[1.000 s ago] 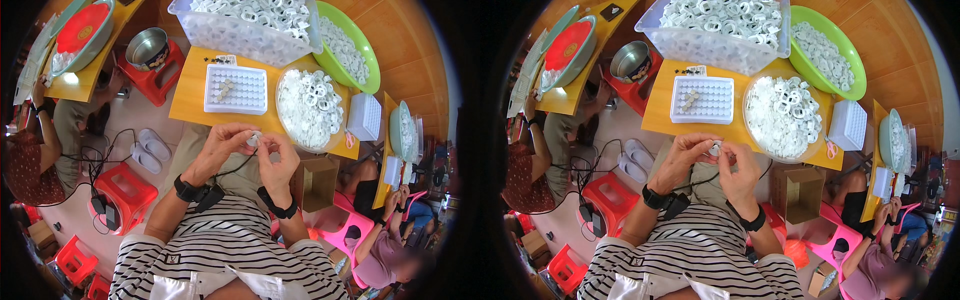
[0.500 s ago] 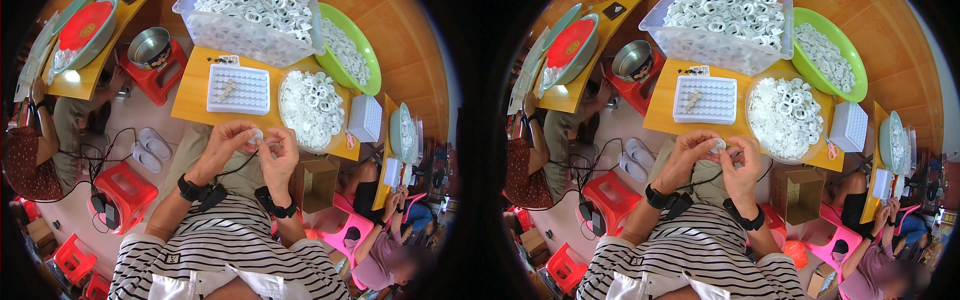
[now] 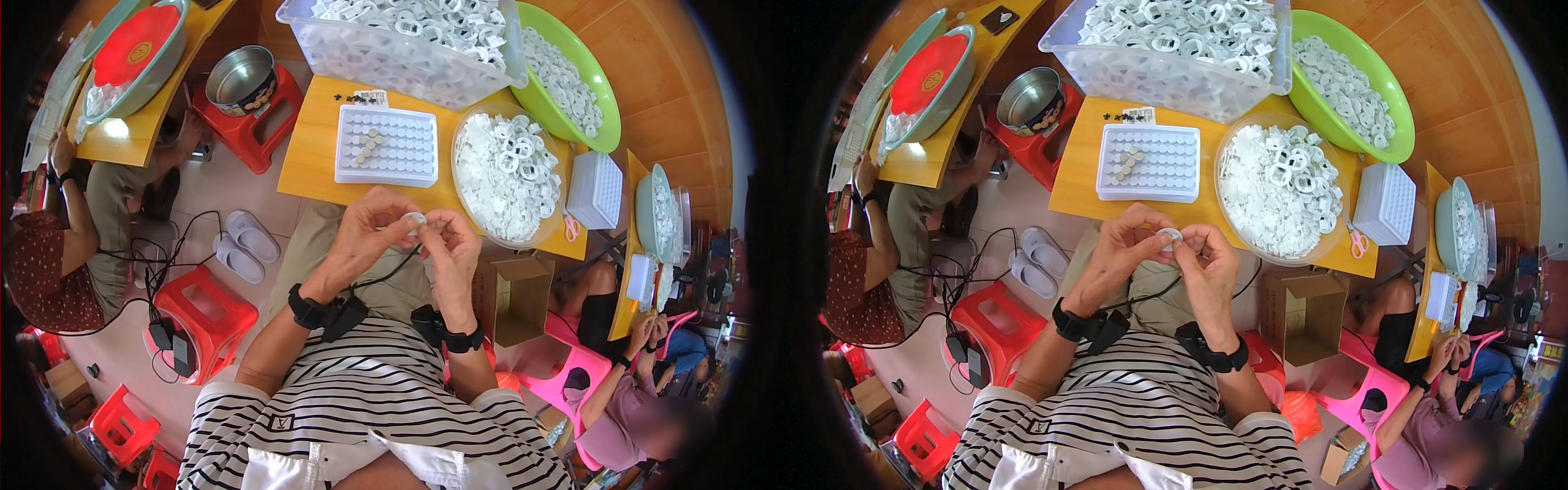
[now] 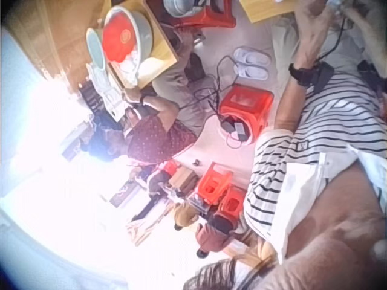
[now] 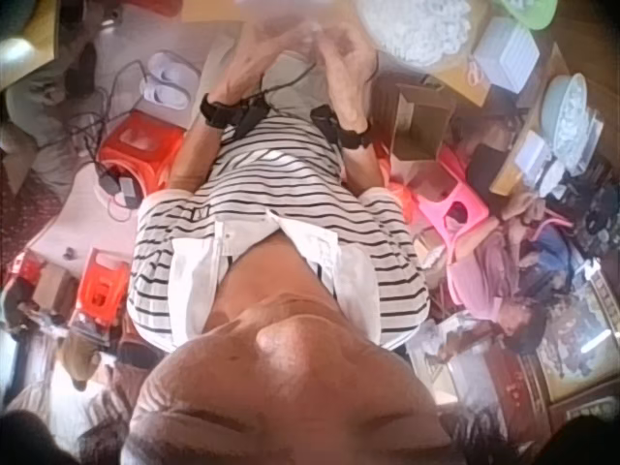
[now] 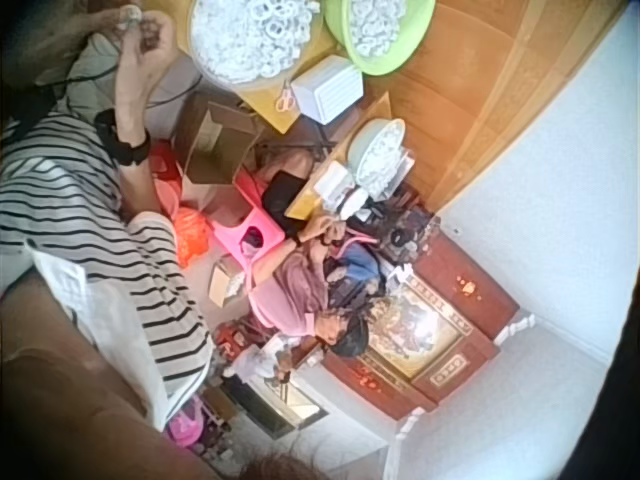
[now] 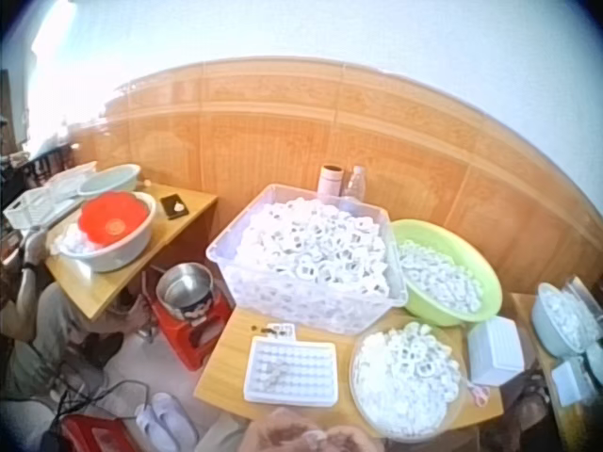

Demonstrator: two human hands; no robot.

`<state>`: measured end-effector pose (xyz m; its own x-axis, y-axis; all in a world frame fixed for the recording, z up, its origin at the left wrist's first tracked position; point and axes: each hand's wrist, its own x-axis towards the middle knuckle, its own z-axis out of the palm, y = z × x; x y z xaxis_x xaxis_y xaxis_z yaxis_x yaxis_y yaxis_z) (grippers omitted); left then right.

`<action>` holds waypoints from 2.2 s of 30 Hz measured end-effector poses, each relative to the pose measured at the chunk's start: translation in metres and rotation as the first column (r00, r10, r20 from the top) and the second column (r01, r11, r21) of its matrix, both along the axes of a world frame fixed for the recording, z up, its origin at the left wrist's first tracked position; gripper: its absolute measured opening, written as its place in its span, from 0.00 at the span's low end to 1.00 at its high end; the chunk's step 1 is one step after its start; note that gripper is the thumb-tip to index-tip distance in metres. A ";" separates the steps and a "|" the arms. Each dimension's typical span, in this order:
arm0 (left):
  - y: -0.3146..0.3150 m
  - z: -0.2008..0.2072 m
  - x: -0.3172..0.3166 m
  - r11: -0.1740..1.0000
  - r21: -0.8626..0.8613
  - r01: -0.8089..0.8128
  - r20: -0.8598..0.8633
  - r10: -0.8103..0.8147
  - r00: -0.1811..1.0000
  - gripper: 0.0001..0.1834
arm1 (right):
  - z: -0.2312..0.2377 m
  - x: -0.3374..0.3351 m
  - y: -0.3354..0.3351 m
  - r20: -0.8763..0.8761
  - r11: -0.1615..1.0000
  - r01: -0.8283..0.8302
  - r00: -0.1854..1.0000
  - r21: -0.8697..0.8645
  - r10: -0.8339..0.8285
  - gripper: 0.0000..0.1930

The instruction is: Assembling small white plastic components by hand at a workstation.

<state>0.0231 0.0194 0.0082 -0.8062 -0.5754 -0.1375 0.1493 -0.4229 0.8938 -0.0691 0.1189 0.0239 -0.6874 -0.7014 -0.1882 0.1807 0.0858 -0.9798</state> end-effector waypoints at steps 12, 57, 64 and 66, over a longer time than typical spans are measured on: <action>-0.003 0.000 0.003 0.997 -0.058 -0.049 0.044 0.051 0.998 0.05 | -0.012 0.005 -0.007 -0.004 0.999 -0.011 1.000 -0.039 0.011 0.04; 0.003 0.002 0.009 0.840 -0.538 -0.074 0.131 0.171 0.977 0.10 | -0.001 0.016 -0.017 -0.878 0.963 0.126 0.451 0.238 0.158 0.09; 0.001 -0.002 0.009 0.930 -0.344 -0.128 0.069 0.161 0.984 0.11 | -0.004 0.013 -0.018 -0.778 0.983 0.091 0.624 0.157 0.067 0.09; 0.002 0.004 0.006 0.944 -0.302 -0.136 0.064 0.162 0.985 0.11 | 0.000 0.008 -0.017 -0.703 0.993 0.080 0.711 0.085 0.003 0.09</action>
